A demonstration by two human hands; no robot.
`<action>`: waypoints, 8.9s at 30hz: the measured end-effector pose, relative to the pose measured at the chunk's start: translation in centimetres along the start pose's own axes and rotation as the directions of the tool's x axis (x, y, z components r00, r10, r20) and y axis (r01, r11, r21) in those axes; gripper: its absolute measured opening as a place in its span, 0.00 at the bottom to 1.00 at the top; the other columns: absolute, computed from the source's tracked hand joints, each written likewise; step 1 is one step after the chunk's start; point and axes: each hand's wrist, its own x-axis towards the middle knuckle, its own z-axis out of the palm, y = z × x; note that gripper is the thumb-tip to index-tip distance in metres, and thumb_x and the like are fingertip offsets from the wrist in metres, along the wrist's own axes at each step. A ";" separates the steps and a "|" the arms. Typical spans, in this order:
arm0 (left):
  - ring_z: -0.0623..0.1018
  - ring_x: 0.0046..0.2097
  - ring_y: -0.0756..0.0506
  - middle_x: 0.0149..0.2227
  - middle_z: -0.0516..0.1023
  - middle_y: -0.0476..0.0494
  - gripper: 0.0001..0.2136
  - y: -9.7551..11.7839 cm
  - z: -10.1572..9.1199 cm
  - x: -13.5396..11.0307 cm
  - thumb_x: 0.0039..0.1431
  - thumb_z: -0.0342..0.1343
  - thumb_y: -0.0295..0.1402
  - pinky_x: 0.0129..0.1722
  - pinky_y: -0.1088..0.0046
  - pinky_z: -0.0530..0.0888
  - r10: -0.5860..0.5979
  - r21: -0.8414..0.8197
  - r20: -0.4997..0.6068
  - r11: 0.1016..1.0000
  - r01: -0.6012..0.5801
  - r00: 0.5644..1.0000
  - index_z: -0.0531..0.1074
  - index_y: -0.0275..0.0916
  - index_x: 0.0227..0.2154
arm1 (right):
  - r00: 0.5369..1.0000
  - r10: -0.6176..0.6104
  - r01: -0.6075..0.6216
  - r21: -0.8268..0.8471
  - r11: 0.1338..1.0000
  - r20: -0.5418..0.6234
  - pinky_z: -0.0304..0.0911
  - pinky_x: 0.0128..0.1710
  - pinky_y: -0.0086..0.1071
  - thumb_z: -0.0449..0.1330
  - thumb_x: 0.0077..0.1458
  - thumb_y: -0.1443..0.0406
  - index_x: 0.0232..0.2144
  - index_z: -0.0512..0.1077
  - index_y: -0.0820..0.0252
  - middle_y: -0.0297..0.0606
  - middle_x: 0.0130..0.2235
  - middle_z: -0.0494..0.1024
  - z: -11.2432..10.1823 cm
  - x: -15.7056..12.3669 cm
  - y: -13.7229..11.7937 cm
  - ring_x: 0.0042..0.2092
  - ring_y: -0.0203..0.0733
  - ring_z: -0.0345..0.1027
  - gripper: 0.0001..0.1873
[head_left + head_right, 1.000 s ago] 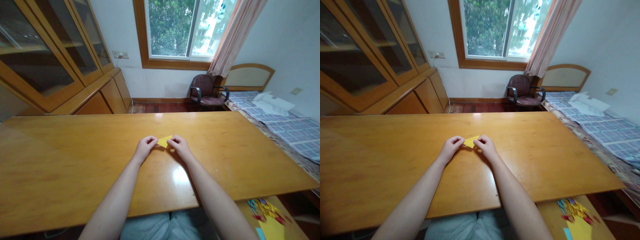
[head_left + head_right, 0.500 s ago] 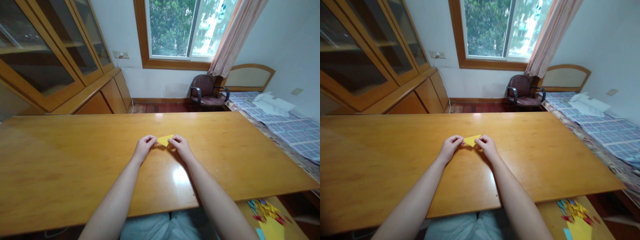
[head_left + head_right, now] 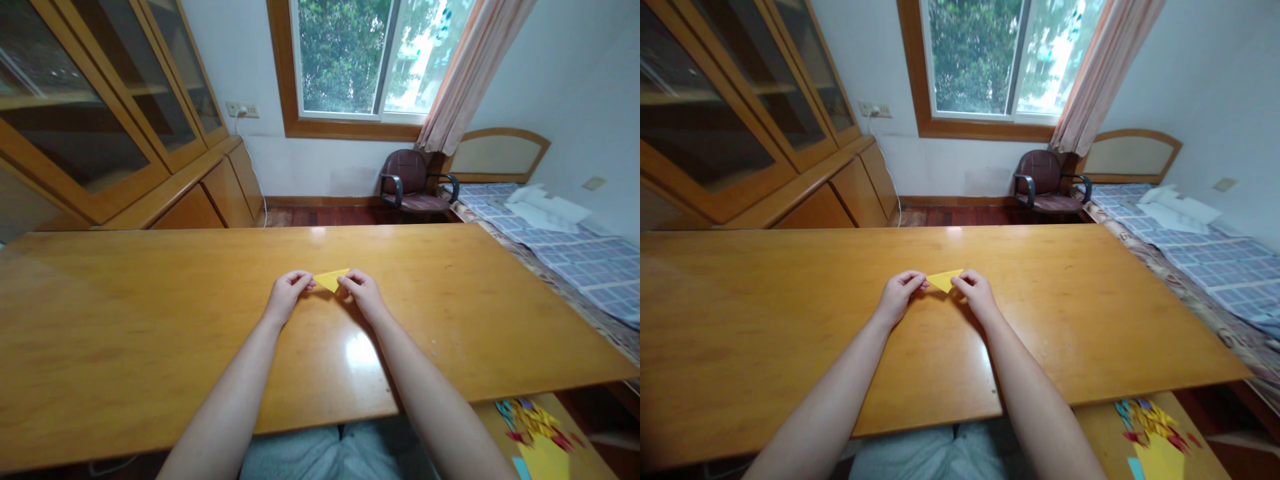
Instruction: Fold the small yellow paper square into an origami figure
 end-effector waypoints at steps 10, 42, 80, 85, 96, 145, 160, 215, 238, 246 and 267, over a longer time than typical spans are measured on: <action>0.76 0.34 0.48 0.32 0.78 0.45 0.15 -1.1 -0.4 0.6 0.50 0.61 0.45 0.37 0.73 0.73 0.050 -0.094 -0.085 0.994 -0.058 0.995 0.74 0.38 0.33 | 1.000 -0.007 0.007 0.007 1.000 0.007 0.56 0.29 0.30 0.63 0.49 0.56 0.19 0.68 0.59 0.30 0.21 0.66 -0.1 0.1 0.3 0.26 0.35 0.60 0.16; 0.75 0.35 0.47 0.31 0.76 0.46 0.08 0.8 1.0 -0.8 0.58 0.55 0.36 0.36 0.73 0.69 0.260 0.412 0.269 0.839 -0.355 0.927 0.75 0.39 0.28 | 0.943 -0.284 0.324 -0.284 0.903 0.173 0.61 0.35 0.31 0.62 0.54 0.62 0.35 0.77 0.58 0.37 0.37 0.75 0.2 -0.3 0.3 0.37 0.38 0.67 0.07; 0.74 0.34 0.47 0.29 0.75 0.48 0.08 0.5 0.2 -0.5 0.54 0.56 0.36 0.33 0.75 0.69 0.233 0.335 0.133 0.904 -0.265 0.963 0.73 0.39 0.25 | 0.981 -0.129 0.116 -0.092 0.989 -0.146 0.62 0.36 0.32 0.62 0.52 0.57 0.29 0.75 0.59 0.35 0.31 0.75 -0.4 0.8 1.8 0.33 0.39 0.67 0.10; 0.74 0.34 0.48 0.29 0.75 0.48 0.08 0.6 0.3 -0.6 0.54 0.56 0.36 0.34 0.75 0.69 0.234 0.336 0.150 0.902 -0.272 0.961 0.73 0.39 0.25 | 0.978 -0.209 0.210 -0.183 0.960 0.029 0.62 0.37 0.31 0.60 0.55 0.58 0.33 0.77 0.59 0.36 0.35 0.75 -0.1 0.3 1.1 0.35 0.38 0.68 0.11; 0.75 0.36 0.46 0.31 0.76 0.46 0.09 0.5 0.4 -0.6 0.57 0.55 0.38 0.35 0.74 0.70 0.250 0.353 0.214 0.882 -0.313 0.944 0.74 0.39 0.28 | 0.962 -0.238 0.268 -0.281 0.922 0.135 0.60 0.34 0.30 0.61 0.54 0.60 0.26 0.75 0.59 0.34 0.29 0.73 0.1 -0.2 0.2 0.32 0.36 0.65 0.09; 0.75 0.35 0.47 0.31 0.76 0.46 0.08 0.6 0.6 -0.8 0.59 0.55 0.36 0.36 0.73 0.70 0.340 0.418 0.207 0.817 -0.397 0.917 0.74 0.40 0.28 | 0.898 -0.427 0.434 -0.382 0.816 0.107 0.63 0.42 0.35 0.61 0.54 0.65 0.37 0.75 0.56 0.39 0.38 0.73 0.6 -0.5 0.0 0.41 0.42 0.67 0.06; 0.74 0.35 0.47 0.30 0.75 0.46 0.07 1.0 0.8 -1.1 0.60 0.55 0.33 0.37 0.72 0.69 0.431 0.465 0.250 0.732 -0.498 0.867 0.74 0.39 0.28 | 0.844 -0.513 0.515 -0.499 0.697 0.154 0.62 0.41 0.36 0.60 0.54 0.67 0.28 0.73 0.57 0.37 0.31 0.75 0.5 -0.5 0.1 0.37 0.42 0.67 0.04; 0.76 0.37 0.46 0.31 0.77 0.47 0.09 0.1 -0.4 -0.1 0.54 0.57 0.39 0.39 0.72 0.72 0.188 0.222 -0.061 0.960 -0.171 0.980 0.74 0.39 0.28 | 0.929 -0.328 0.269 -0.296 0.916 -0.170 0.60 0.35 0.32 0.57 0.56 0.61 0.26 0.72 0.58 0.34 0.29 0.71 -0.4 0.0 0.2 0.33 0.39 0.66 0.10; 0.76 0.38 0.46 0.34 0.76 0.45 0.09 0.3 0.2 -0.4 0.58 0.56 0.39 0.39 0.72 0.72 0.295 0.329 0.153 0.885 -0.330 0.943 0.76 0.40 0.30 | 0.921 -0.385 0.381 -0.340 0.859 0.059 0.62 0.37 0.33 0.57 0.58 0.62 0.28 0.73 0.58 0.36 0.30 0.73 0.0 -0.3 -0.1 0.34 0.39 0.67 0.09; 0.74 0.36 0.47 0.31 0.75 0.47 0.10 0.3 0.1 -0.4 0.58 0.55 0.39 0.37 0.73 0.69 0.301 0.336 0.162 0.879 -0.339 0.940 0.74 0.39 0.27 | 0.922 -0.385 0.377 -0.342 0.861 0.046 0.62 0.37 0.33 0.58 0.58 0.62 0.27 0.73 0.58 0.36 0.30 0.73 0.0 -0.3 -0.1 0.34 0.40 0.67 0.09; 0.75 0.36 0.48 0.34 0.75 0.46 0.11 0.0 -0.4 0.0 0.55 0.57 0.42 0.38 0.73 0.72 0.200 0.173 -0.034 0.966 -0.192 0.979 0.75 0.39 0.32 | 0.939 -0.326 0.283 -0.292 0.914 -0.111 0.60 0.35 0.32 0.59 0.55 0.62 0.26 0.73 0.58 0.35 0.29 0.72 -0.2 0.1 0.3 0.34 0.40 0.67 0.08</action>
